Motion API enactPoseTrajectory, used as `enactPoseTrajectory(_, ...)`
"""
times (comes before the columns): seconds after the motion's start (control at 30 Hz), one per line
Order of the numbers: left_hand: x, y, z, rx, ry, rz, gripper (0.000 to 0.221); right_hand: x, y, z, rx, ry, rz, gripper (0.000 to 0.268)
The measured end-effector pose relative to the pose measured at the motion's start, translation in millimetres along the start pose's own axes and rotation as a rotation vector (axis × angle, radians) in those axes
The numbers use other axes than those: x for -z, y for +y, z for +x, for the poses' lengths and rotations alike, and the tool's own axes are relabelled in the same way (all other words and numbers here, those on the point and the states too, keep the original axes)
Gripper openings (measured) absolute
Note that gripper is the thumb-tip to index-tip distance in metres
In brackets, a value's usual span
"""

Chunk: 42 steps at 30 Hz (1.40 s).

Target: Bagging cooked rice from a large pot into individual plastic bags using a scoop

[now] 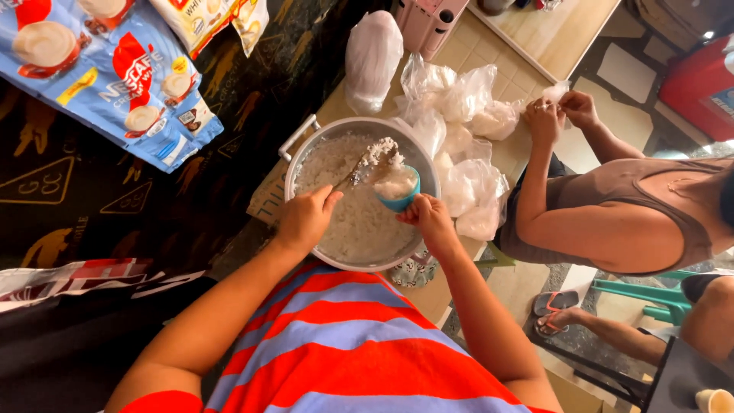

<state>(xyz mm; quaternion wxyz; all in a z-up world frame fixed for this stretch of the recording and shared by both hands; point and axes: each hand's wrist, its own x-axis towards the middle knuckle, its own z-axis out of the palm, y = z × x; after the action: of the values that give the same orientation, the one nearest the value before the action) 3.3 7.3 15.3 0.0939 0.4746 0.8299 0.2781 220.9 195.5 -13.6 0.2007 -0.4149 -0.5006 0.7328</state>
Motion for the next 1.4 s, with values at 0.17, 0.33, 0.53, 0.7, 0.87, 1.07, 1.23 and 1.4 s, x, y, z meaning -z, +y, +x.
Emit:
enactPoseTrajectory(0.17,-23.5,-33.1,26.7,-0.109,-0.048,0.290,0.022,-4.0,-25.7,-25.2,0.002,0.033,0.011,0.035)
enactPoseTrajectory(0.33,-42.5,-27.5,110.3,-0.370,0.051,0.427,0.024,-14.3,-31.7,-42.4,0.006,-0.021,0.016,0.037)
enactPoseTrajectory(0.53,-33.4,24.0,315.5,-0.261,0.296,0.403,0.039,-45.2,-40.4,-64.0,0.049,-0.030,-0.051,0.041)
enactPoseTrajectory(0.7,-46.8,8.1,395.5,0.179,0.246,0.259,0.023,-46.0,-46.3,-79.4,0.024,-0.043,0.064,0.040)
enactPoseTrajectory(0.87,-15.1,17.3,393.3,-0.034,0.382,-0.069,0.022,-33.5,-45.2,-76.7,0.012,0.006,0.116,0.041)
enactPoseTrajectory(1.07,9.3,21.1,379.4,-0.137,0.362,-0.205,0.005,-50.5,-48.1,-64.7,-0.014,0.005,0.154,0.042)
enactPoseTrajectory(1.23,-26.6,-4.1,388.2,0.108,0.054,-0.082,0.053,-74.5,-61.6,-69.1,-0.009,-0.057,0.140,0.043)
enactPoseTrajectory(1.4,-41.9,-14.2,417.8,-0.192,0.536,-0.377,0.014,-69.2,-43.5,-72.4,-0.051,-0.075,0.151,0.043)
